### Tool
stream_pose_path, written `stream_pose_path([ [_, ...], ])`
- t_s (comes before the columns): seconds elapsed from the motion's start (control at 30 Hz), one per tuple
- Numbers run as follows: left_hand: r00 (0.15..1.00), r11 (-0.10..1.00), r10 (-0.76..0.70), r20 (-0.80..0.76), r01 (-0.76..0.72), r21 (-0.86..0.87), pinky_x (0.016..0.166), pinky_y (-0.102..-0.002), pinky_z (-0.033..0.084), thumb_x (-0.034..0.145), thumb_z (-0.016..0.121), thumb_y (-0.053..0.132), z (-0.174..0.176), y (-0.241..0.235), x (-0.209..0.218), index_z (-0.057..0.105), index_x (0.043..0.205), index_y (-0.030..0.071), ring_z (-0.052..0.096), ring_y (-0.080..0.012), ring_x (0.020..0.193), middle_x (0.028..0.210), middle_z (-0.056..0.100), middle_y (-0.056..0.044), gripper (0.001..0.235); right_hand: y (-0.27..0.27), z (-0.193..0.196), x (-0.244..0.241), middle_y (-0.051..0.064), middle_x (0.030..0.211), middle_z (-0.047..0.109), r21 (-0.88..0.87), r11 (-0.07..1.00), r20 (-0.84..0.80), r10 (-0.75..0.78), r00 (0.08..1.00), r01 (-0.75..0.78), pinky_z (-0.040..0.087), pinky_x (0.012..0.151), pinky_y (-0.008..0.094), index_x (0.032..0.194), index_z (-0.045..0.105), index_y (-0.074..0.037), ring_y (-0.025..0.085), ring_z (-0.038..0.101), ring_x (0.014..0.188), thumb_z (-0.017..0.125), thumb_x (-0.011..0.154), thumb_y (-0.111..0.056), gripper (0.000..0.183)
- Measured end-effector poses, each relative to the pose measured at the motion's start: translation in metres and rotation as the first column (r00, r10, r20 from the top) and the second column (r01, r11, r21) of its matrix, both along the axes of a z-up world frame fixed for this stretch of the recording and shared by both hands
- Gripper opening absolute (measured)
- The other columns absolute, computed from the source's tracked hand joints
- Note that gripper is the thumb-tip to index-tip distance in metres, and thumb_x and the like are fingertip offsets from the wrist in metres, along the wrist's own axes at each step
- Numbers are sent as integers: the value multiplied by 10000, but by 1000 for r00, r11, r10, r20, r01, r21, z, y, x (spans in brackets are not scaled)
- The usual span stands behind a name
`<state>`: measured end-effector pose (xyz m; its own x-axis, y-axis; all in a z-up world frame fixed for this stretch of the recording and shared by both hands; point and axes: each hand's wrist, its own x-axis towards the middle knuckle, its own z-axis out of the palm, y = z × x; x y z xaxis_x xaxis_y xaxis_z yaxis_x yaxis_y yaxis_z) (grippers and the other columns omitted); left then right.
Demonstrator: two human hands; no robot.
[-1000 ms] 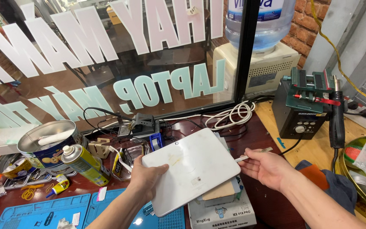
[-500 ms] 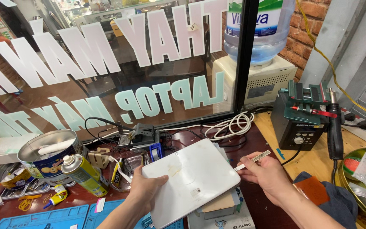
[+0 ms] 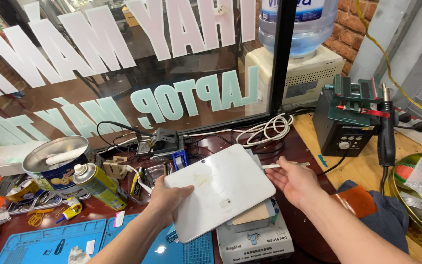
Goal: The person uses a plastic prying tool to separate the back cover of a white tablet from its frame. After removing the cover, they peel off adhesive tape and disconnect internal ribbon cables to expose the motherboard and battery.
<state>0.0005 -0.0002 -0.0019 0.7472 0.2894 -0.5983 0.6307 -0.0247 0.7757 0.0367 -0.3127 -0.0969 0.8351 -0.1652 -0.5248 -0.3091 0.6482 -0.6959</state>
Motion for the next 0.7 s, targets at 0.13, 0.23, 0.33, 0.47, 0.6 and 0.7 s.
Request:
stream_pose_path([
  [0.13, 999, 999, -29, 17, 29, 24, 680, -526, 688, 853, 733, -1, 0, -1, 0, 133, 1579, 117, 768, -358, 849, 1204, 655, -294, 949, 9, -3, 9, 144, 1031, 658, 1, 1000, 19, -2, 1000, 2, 584, 931, 399, 993, 572, -31, 288, 692, 989, 607, 1011, -168, 143],
  [0.23, 1000, 999, -20, 13, 20, 39, 680, -527, 685, 846, 741, -3, -1, 2, -1, 120, 1583, 121, 765, -358, 841, 1189, 659, -293, 972, 8, -8, 7, 146, 1034, 667, 15, 1000, 16, 4, 1000, -5, 581, 935, 403, 987, 573, -40, 290, 692, 1001, 605, 1012, -176, 142],
  [0.33, 1000, 999, -20, 23, 20, 31, 690, -521, 686, 850, 743, -3, -2, 1, 0, 74, 1592, 138, 763, -353, 853, 1191, 641, -286, 1008, 5, -11, 8, 151, 1048, 673, 43, 999, 15, 14, 1000, -15, 581, 947, 398, 985, 572, -46, 284, 695, 1013, 607, 1010, -190, 150],
  [0.47, 999, 1000, -23, 27, 22, 20, 681, -516, 685, 853, 734, 1, -1, 1, -1, 77, 1592, 136, 765, -359, 850, 1181, 649, -300, 997, 2, -13, 8, 148, 1067, 659, 80, 997, -13, 4, 1000, -3, 581, 971, 396, 997, 568, -44, 291, 695, 1027, 618, 1000, -166, 131],
  [0.6, 999, 1000, -23, 35, 23, 19, 677, -517, 685, 846, 739, -5, 1, 0, -1, 75, 1591, 130, 765, -352, 842, 1174, 648, -298, 1007, 3, -9, 8, 154, 1065, 669, 44, 999, 14, 27, 1000, -27, 583, 967, 395, 1004, 571, -37, 290, 696, 1026, 613, 1001, -177, 146],
  [0.7, 998, 993, -55, -7, 55, 107, 670, -515, 691, 872, 724, 39, 1, -1, -1, 71, 1601, 124, 769, -353, 832, 1159, 652, -305, 982, 3, -4, 6, 154, 1069, 670, 29, 999, 12, 25, 1000, -26, 585, 967, 390, 1010, 566, -36, 293, 698, 1031, 615, 999, -170, 142],
])
